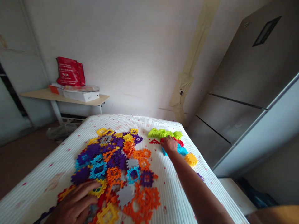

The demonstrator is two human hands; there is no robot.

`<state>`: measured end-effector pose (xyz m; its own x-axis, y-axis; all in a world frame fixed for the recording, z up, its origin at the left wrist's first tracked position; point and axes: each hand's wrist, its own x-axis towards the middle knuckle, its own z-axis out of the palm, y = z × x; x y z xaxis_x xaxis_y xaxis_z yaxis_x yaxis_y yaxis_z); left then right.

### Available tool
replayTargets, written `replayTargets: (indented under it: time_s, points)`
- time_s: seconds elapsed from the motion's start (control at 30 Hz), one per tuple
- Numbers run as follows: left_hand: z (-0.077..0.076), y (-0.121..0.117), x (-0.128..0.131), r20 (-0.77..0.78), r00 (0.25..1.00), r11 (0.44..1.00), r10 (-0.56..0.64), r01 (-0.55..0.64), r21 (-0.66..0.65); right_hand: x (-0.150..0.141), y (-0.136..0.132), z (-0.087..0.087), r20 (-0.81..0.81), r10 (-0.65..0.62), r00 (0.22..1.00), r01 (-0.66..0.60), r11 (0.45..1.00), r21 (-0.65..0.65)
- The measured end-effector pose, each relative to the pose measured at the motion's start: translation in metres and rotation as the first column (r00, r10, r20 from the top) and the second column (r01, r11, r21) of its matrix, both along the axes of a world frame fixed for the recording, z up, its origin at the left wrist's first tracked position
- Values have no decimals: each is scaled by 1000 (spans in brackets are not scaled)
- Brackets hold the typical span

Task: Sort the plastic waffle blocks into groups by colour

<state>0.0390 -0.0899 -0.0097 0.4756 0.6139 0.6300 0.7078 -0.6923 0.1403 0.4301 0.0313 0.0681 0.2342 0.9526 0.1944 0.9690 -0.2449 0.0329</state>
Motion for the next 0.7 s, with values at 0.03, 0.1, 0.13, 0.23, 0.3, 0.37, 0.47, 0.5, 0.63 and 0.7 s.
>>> replayTargets:
  time_s: [0.03, 0.1, 0.13, 0.23, 0.3, 0.37, 0.47, 0.5, 0.63, 0.7]
  points:
    - [2, 1, -1, -43, 999, 1000, -18, 19, 13, 0, 1, -1, -3, 1, 1000, -1, 1000, 3]
    - [6, 1, -3, -108, 993, 999, -41, 44, 23, 1, 2, -2, -13, -1, 1000, 1, 1000, 8]
    - [8, 0, -3, -122, 992, 999, -40, 43, 19, 2, 2, -1, -17, -2, 1000, 2, 1000, 7]
    - [12, -2, -1, -110, 994, 1000, -16, 16, -7, 0, 0, 1, -39, 22, 999, -21, 999, 43]
    - [15, -4, 2, -98, 995, 1000, -20, 18, -18, -5, -7, 3, -58, 74, 996, -69, 993, 94]
    - [18, -6, 4, -87, 996, 1000, -24, 23, -20, -14, -17, 3, -95, 163, 982, -148, 978, 150]
    - [22, -8, 5, -70, 997, 1000, -20, 19, -10, -33, -40, -1, -195, 322, 927, -284, 938, 199]
    - [23, -9, 5, -64, 998, 1000, -15, 15, -11, -40, -48, -3, -239, 374, 896, -330, 921, 207]
    - [23, -13, 3, -8, 1000, 999, 22, -22, -35, -66, -78, -6, -397, 562, 725, -529, 824, 202]
    - [23, -15, 2, 34, 999, 999, 32, -31, -31, -81, -90, -4, -427, 668, 609, -639, 733, 235]
